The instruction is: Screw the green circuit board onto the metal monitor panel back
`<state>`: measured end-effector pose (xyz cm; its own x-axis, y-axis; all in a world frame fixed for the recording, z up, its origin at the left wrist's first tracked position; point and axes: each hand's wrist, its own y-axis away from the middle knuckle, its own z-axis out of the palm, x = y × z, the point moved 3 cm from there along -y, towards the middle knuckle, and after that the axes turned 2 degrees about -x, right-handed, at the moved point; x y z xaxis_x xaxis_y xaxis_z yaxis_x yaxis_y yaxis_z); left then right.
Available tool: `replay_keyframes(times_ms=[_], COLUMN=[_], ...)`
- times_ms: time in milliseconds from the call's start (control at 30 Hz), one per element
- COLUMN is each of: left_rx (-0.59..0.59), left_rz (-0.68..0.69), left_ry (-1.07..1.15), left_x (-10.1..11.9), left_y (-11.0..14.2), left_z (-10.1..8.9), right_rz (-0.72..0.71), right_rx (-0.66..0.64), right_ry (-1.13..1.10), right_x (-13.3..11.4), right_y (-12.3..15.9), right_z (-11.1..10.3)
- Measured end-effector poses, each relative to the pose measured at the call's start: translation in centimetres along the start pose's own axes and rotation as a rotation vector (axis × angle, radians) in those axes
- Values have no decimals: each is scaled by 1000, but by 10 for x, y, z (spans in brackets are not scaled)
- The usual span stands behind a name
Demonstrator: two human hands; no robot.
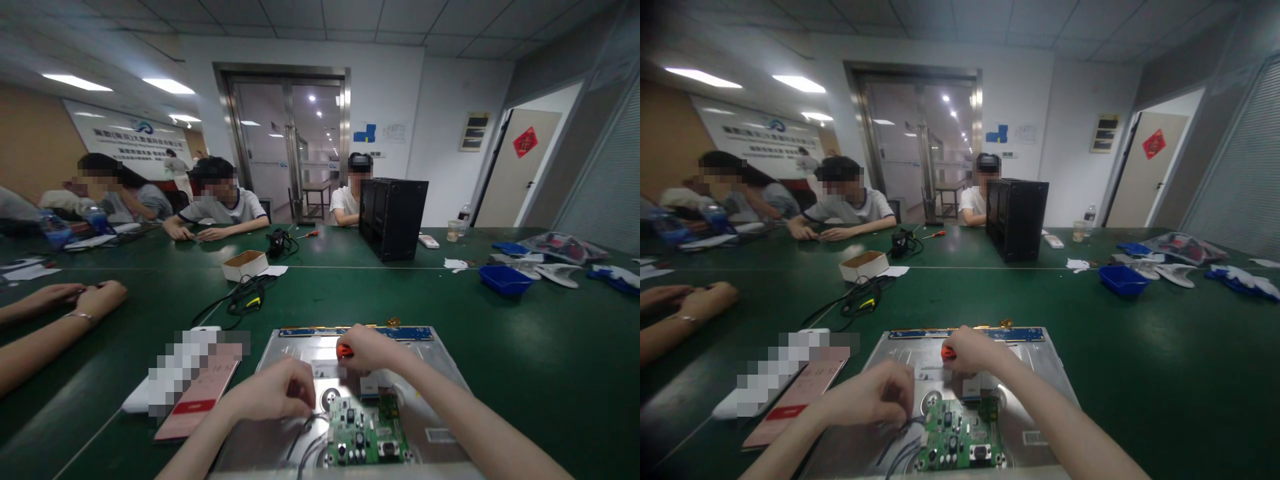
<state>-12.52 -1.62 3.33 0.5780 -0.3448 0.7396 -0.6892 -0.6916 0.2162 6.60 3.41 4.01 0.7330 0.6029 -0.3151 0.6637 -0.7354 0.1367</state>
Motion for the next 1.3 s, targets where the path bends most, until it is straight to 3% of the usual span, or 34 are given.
replay_keyframes(times_ms=[233,433,600,900,967,1167,1300], left_rx=[-41,-77,-76,-68,-10,377,430], left_rz=[26,19,20,22,25,-80,-56], left_ry=[3,-67,-82,-10,12,-124,-178], left_x=[1,2,4,4,3,-4,-3], left_y=[2,-3,-4,-6,-9,-21,-26], left_z=[4,8,9,10,10,5,11], right_rz=[-17,33,73,16,10,-39,-113], right_rx=[46,54,-42,-35,-21,46,37], right_ry=[14,-41,-124,-140,-109,-37,14], right_x=[-13,18,43,39,37,20,3], right_y=[-2,26,47,38,36,22,5], right_z=[17,-4,-11,7,7,3,9])
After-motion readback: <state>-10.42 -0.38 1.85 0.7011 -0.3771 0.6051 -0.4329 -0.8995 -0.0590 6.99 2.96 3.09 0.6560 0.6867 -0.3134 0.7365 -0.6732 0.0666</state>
